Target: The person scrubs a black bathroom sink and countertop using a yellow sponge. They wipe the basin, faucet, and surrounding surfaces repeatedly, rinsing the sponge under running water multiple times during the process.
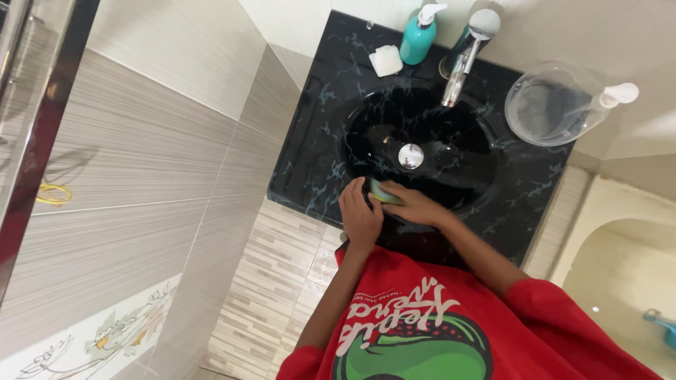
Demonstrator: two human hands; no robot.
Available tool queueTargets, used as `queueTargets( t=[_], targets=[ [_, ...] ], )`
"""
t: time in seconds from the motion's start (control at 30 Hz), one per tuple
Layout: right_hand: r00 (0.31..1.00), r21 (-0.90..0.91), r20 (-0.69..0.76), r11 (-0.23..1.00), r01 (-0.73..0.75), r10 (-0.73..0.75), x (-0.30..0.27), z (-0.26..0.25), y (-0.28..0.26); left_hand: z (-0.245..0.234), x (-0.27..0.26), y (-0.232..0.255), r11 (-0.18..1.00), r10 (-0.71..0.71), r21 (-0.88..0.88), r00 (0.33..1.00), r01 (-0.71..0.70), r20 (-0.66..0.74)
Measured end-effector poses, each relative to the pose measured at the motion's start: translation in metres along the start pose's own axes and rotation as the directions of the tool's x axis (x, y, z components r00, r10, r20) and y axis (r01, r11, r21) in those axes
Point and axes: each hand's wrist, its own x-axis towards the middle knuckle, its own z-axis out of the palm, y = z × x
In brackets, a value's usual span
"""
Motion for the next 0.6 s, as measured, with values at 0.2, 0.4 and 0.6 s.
queueTargets(
  t=[0.2, 0.4, 0.6],
  targets=[
    [0.982, -0.08, -0.186, 0.996, -0.036, 0.02, 0.035, 0.024, -0.043, 0.0, -0.004, -0.006, 0.996, -0.037, -0.083, 0.999, 0.036, -0.012],
    [0.966, -0.235, -0.034, 0.937, -0.259, 0.258, -0.041, -0.018, -0.056, -0.001, 0.002, -0.005, 0.999, 0.023, -0.023, 1.0, -0.023, -0.013],
    [0.959, -0.217, 0.08, 0.944, -0.249, 0.271, -0.044, -0.029, -0.035, -0.003, 0.007, -0.003, 0.999, 0.018, -0.028, 1.0, -0.018, 0.02]
  ],
)
